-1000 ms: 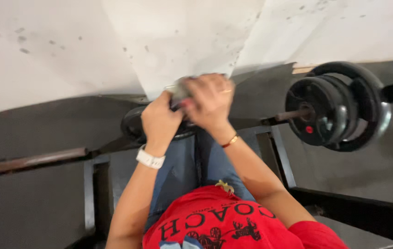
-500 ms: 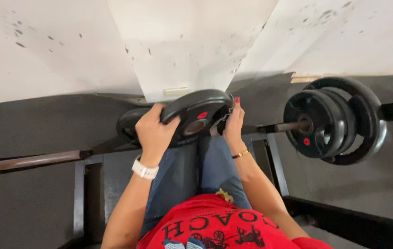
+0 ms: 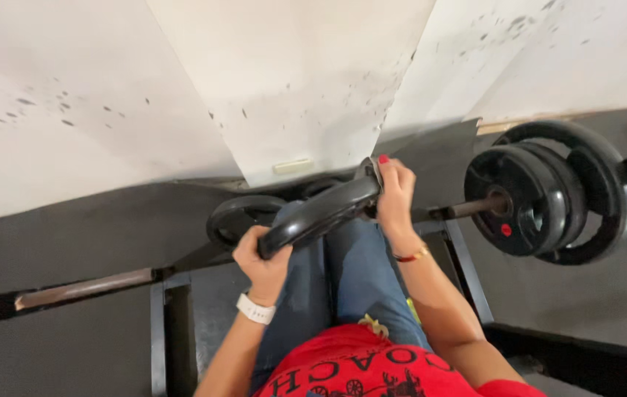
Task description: The person cleans a black weight plate resting on their lap using a spray bottle and a cloth. They spray the plate with a cleaning solution and wipe it thoroughly with the cloth, rotating the plate to clean different sections.
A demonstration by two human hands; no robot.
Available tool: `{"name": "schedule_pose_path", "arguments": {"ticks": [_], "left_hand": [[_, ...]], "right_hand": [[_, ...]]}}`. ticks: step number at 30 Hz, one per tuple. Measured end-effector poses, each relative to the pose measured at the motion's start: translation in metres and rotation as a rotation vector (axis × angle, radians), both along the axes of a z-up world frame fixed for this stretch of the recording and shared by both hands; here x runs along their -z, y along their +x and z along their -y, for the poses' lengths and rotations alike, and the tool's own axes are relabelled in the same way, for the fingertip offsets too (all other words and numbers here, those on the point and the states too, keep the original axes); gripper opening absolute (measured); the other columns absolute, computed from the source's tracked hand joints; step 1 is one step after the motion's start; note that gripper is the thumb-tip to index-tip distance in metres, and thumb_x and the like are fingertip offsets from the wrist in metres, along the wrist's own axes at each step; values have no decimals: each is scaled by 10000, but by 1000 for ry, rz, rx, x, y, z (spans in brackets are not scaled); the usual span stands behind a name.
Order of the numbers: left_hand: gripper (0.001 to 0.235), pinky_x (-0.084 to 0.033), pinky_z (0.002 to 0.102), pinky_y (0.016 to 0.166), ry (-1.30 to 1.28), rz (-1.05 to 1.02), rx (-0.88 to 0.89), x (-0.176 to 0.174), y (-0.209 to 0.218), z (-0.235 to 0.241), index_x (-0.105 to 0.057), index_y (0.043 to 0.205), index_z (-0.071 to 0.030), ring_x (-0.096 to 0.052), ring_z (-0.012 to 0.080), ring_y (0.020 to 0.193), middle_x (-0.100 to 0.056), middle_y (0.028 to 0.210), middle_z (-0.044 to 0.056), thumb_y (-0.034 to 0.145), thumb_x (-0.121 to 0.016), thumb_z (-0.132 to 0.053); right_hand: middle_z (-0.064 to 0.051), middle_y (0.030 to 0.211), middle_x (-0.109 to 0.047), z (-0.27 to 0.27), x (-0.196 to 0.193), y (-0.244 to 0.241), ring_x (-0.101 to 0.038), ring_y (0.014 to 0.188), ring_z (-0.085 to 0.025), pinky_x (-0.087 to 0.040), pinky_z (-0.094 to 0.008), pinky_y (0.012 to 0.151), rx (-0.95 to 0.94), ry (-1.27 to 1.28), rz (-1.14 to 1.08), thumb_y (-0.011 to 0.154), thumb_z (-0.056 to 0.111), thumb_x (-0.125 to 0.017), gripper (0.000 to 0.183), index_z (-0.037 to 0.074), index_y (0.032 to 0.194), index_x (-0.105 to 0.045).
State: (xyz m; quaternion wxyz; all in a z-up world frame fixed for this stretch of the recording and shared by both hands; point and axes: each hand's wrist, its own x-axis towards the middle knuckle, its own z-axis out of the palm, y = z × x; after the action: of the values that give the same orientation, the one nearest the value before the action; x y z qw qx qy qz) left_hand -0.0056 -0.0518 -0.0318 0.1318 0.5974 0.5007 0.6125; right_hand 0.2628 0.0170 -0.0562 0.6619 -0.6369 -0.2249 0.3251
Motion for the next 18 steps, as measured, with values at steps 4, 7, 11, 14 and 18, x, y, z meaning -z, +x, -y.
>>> {"name": "schedule_pose_path", "arguments": {"ticks": [4,7,11,14,18], "left_hand": [[183,-491,324,595,-66,211,144,54,11,0,-672,788,-95,-661,305,595,-593,595,108,672,-812,-74],[234,-500,381,590,-141,137,285,63,-6,-9,-676,805,-70,-678,363,632,-628,633,165,654,-848,-121],[557,-561,452,787,-65,-358,319,-56,-24,-3,-734,1120,-70,-700,372,863,-707,938,135,616,-755,-305],[839,-533,655,927,-387,-443,584,-113,-48,-3,-595,1347,13,-606,559,1118,-605,1315,251,585,-789,-278],[841,-555,536,974,-258,-132,603,-131,-24,-11,-529,1479,-92,-648,461,1174,-601,1335,182,734,-890,-240]], "right_hand": [[-26,640,-515,12,-53,12,-559,660,-207,-442,-332,699,-187,215,765,1014,262,-653,364,149,673,-594],[12,604,-486,9,-72,5,-564,671,-251,-437,-353,691,-251,233,982,1018,267,-608,426,175,612,-518],[2,670,-588,17,-98,-22,-620,784,-266,-439,-407,721,-359,294,1201,1017,341,-585,358,194,691,-582],[-7,680,-572,13,-98,-37,-600,794,-283,-430,-448,731,-344,267,1275,1002,385,-577,339,198,720,-580],[54,677,-576,7,-102,-49,-612,815,-228,-425,-392,752,-299,196,1285,1040,425,-553,387,231,706,-569]]}}
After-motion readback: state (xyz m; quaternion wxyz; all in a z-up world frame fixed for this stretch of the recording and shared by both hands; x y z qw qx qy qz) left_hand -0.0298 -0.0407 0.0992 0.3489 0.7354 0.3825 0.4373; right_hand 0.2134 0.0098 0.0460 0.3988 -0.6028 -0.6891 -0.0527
